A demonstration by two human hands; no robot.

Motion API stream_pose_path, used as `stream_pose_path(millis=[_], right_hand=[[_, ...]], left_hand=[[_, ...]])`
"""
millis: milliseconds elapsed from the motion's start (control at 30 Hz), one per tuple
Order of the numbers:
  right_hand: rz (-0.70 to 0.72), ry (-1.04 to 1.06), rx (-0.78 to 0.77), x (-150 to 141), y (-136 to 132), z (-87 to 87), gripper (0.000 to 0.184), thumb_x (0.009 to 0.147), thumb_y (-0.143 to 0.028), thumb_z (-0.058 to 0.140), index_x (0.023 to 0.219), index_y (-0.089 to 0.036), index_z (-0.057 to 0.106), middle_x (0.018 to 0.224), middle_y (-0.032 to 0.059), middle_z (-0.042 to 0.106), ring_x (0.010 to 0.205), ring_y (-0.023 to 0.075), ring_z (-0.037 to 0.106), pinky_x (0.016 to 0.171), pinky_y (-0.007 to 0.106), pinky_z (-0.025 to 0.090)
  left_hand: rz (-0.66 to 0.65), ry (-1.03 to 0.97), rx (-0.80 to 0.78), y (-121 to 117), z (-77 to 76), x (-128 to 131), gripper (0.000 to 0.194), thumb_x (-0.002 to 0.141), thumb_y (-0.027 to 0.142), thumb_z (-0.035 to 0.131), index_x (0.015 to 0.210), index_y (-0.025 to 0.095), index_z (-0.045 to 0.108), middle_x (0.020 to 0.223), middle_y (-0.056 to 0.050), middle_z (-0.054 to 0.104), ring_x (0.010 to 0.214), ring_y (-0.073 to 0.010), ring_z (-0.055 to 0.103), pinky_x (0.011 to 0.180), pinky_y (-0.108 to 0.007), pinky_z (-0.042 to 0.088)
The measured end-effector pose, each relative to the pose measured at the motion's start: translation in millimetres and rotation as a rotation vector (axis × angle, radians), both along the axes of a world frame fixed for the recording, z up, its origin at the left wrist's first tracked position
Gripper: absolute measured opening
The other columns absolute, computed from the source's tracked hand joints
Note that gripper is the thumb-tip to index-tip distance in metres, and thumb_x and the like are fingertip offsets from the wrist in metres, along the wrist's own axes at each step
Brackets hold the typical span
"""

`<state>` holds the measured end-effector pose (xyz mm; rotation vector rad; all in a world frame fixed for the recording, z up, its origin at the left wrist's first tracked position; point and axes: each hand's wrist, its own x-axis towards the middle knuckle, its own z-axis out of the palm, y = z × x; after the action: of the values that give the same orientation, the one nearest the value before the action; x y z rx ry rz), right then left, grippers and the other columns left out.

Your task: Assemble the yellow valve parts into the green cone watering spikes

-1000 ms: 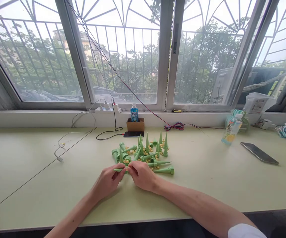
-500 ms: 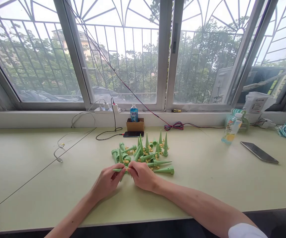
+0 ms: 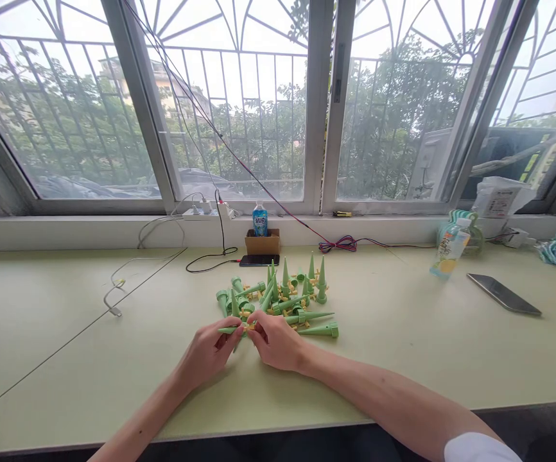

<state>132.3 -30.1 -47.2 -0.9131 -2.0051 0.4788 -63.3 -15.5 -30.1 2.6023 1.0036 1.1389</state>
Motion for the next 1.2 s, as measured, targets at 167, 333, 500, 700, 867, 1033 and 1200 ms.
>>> stream_pose_path(millis=[167, 333, 500, 700, 867, 1033, 1200], right_hand=[[0.01, 0.024, -0.003, 0.0, 0.6, 0.8, 0.005, 0.098, -0.021, 0.047, 0.097, -0.021, 0.053, 0.067, -0.004, 0.058, 0.055, 0.0109, 0.048, 0.059, 0.021, 0.039], [0.018, 0.029, -0.007, 0.0, 1.1, 0.3, 0.013, 0.1, -0.023, 0.044, 0.089, -0.021, 0.051, 0.067, -0.003, 0.06, 0.056, 0.0112, 0.051, 0.06, 0.021, 0.04], [0.02, 0.028, -0.021, 0.5, 2.5, -0.8, 0.018, 0.1, -0.024, 0.042, 0.084, -0.021, 0.05, 0.063, -0.0034, 0.058, 0.055, 0.0111, 0.052, 0.06, 0.021, 0.04], [0.035, 0.03, -0.012, 0.7, 3.6, 0.5, 0.024, 0.1, -0.025, 0.042, 0.077, -0.02, 0.048, 0.064, -0.002, 0.057, 0.056, 0.0112, 0.049, 0.059, 0.021, 0.039], [-0.005, 0.008, 0.092, -0.6, 4.8, 1.0, 0.027, 0.099, -0.026, 0.043, 0.074, -0.02, 0.051, 0.069, 0.0004, 0.056, 0.062, 0.0133, 0.048, 0.061, 0.023, 0.038], [-0.019, 0.032, 0.076, -1.0, 4.4, 1.8, 0.021, 0.098, -0.025, 0.046, 0.08, -0.019, 0.055, 0.07, 0.0001, 0.057, 0.062, 0.0129, 0.048, 0.061, 0.023, 0.038], [-0.011, 0.041, 0.016, -1.1, 1.5, 3.4, 0.013, 0.097, -0.025, 0.048, 0.091, -0.019, 0.058, 0.067, -0.0028, 0.056, 0.058, 0.0112, 0.046, 0.06, 0.022, 0.038]], left_hand=[[-0.004, 0.008, -0.017, 0.9, -1.2, -1.1, 0.026, 0.099, 0.032, 0.045, 0.085, 0.018, 0.062, 0.062, 0.003, 0.057, 0.042, -0.0069, 0.038, 0.048, -0.02, 0.035], [0.0, 0.007, -0.02, 0.8, -1.7, -1.1, 0.024, 0.099, 0.031, 0.046, 0.084, 0.018, 0.061, 0.062, 0.004, 0.056, 0.043, -0.0071, 0.038, 0.048, -0.02, 0.034], [-0.001, 0.004, -0.013, 1.0, -2.1, -0.9, 0.023, 0.098, 0.03, 0.047, 0.085, 0.018, 0.061, 0.06, 0.004, 0.055, 0.044, -0.0074, 0.038, 0.047, -0.019, 0.034], [0.0, 0.007, -0.024, 0.5, -0.9, -0.7, 0.022, 0.098, 0.03, 0.047, 0.086, 0.018, 0.061, 0.061, 0.004, 0.057, 0.042, -0.0066, 0.04, 0.047, -0.019, 0.034], [0.01, 0.002, -0.006, 0.6, -0.8, -0.4, 0.022, 0.098, 0.03, 0.048, 0.085, 0.018, 0.061, 0.062, 0.004, 0.058, 0.043, -0.0068, 0.04, 0.048, -0.019, 0.035], [0.013, 0.006, -0.022, 2.1, -2.8, -1.2, 0.021, 0.098, 0.03, 0.047, 0.087, 0.018, 0.061, 0.061, 0.005, 0.055, 0.043, -0.007, 0.037, 0.049, -0.019, 0.035], [0.003, 0.015, -0.021, 1.8, -2.9, -1.9, 0.024, 0.099, 0.03, 0.046, 0.084, 0.018, 0.06, 0.06, 0.005, 0.053, 0.044, -0.0071, 0.036, 0.049, -0.02, 0.034]])
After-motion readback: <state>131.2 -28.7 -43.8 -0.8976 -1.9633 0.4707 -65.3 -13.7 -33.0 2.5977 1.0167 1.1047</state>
